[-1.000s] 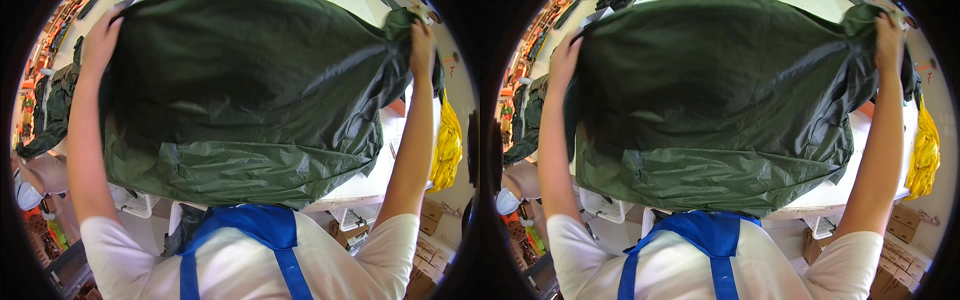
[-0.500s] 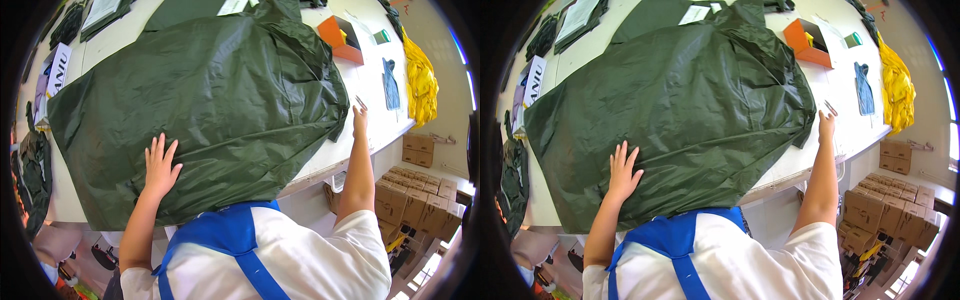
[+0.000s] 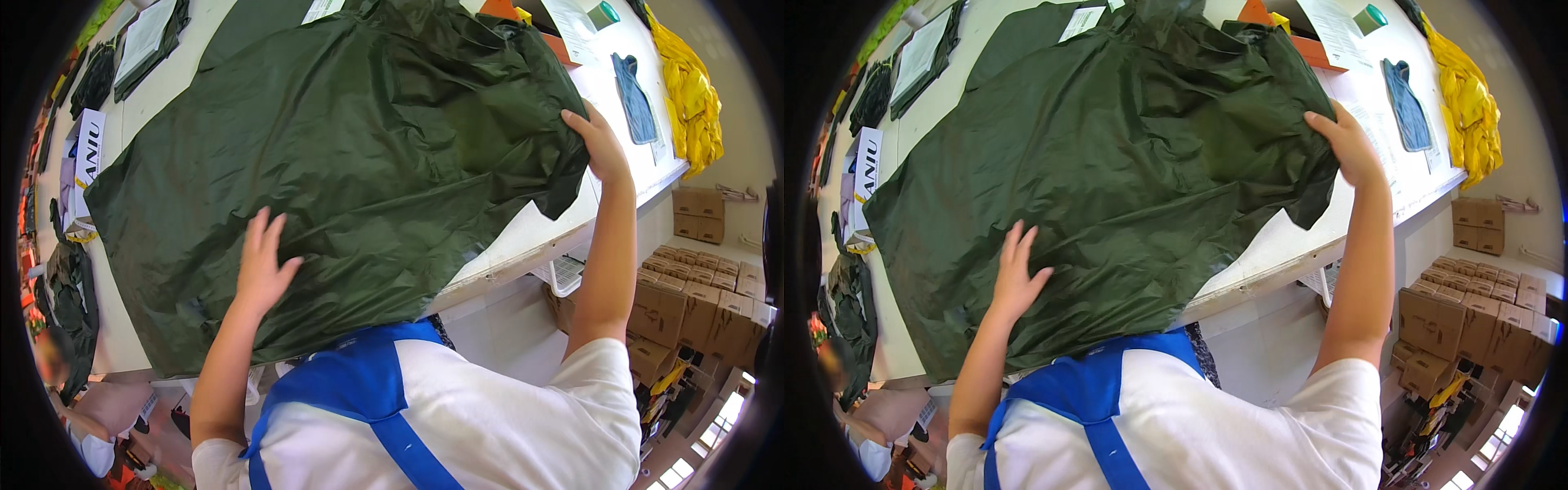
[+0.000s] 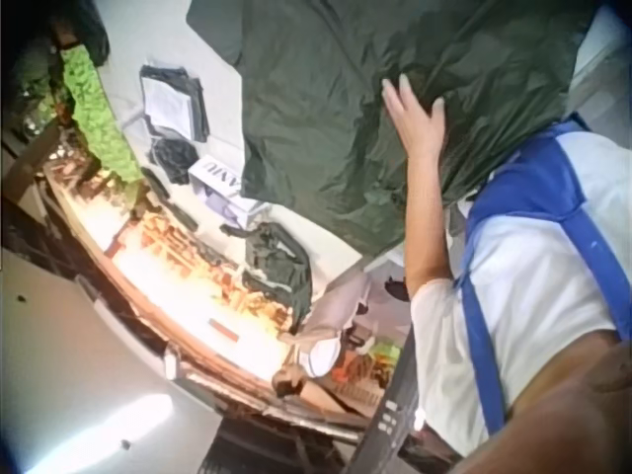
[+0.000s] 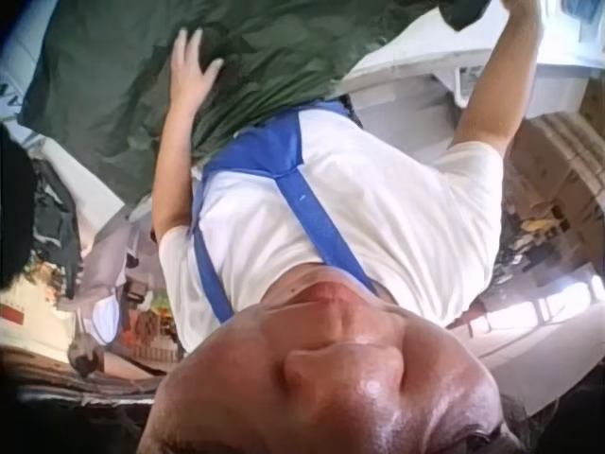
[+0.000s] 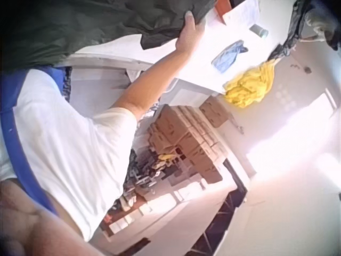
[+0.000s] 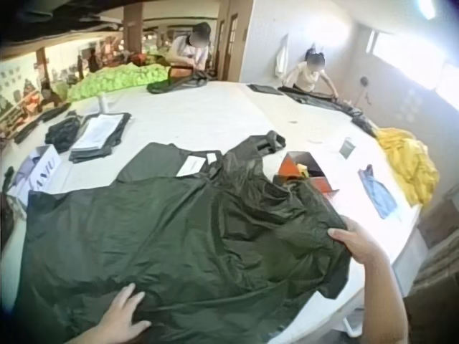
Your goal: The person folds a green jacket on a white table, smoothing the fabric, aligning edges, and folding it into a compact rectangle. The person then places the folded jacket into a small green pouch and sets it aside.
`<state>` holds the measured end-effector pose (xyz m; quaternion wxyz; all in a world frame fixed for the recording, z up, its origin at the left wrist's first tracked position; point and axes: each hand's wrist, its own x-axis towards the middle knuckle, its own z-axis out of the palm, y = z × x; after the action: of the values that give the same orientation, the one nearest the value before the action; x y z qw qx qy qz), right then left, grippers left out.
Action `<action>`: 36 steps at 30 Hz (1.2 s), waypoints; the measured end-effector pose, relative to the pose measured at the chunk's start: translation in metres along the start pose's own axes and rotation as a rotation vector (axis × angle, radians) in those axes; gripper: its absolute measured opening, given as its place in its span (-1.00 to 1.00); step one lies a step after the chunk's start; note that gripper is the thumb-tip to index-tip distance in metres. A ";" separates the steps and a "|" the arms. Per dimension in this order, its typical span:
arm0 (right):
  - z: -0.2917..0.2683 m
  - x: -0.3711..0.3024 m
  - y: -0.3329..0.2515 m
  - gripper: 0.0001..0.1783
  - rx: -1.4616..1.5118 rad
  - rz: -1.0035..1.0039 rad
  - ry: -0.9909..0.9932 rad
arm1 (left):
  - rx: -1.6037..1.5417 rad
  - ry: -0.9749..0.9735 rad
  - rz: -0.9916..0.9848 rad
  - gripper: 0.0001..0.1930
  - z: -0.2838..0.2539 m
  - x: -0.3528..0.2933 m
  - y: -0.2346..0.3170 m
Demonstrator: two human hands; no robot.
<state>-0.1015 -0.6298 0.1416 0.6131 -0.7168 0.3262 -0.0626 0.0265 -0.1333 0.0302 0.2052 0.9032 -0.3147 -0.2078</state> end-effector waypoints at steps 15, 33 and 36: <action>0.190 -0.114 0.084 -0.50 -0.556 -0.476 -0.129 | -1.401 0.349 -0.486 -0.45 -0.050 -0.039 -0.036; 0.253 -0.117 0.097 -0.44 -0.402 -0.617 -0.206 | -0.446 0.515 -0.178 -0.48 0.008 -0.079 0.004; 0.195 -0.082 0.128 -0.44 -0.493 -0.439 0.023 | -0.284 0.484 -0.150 -0.48 0.031 -0.065 0.029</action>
<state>-0.1201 -0.4264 0.0021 0.3892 -0.8961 0.1763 -0.1206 -0.0495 -0.1193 0.0356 0.3829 0.9094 -0.1568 -0.0428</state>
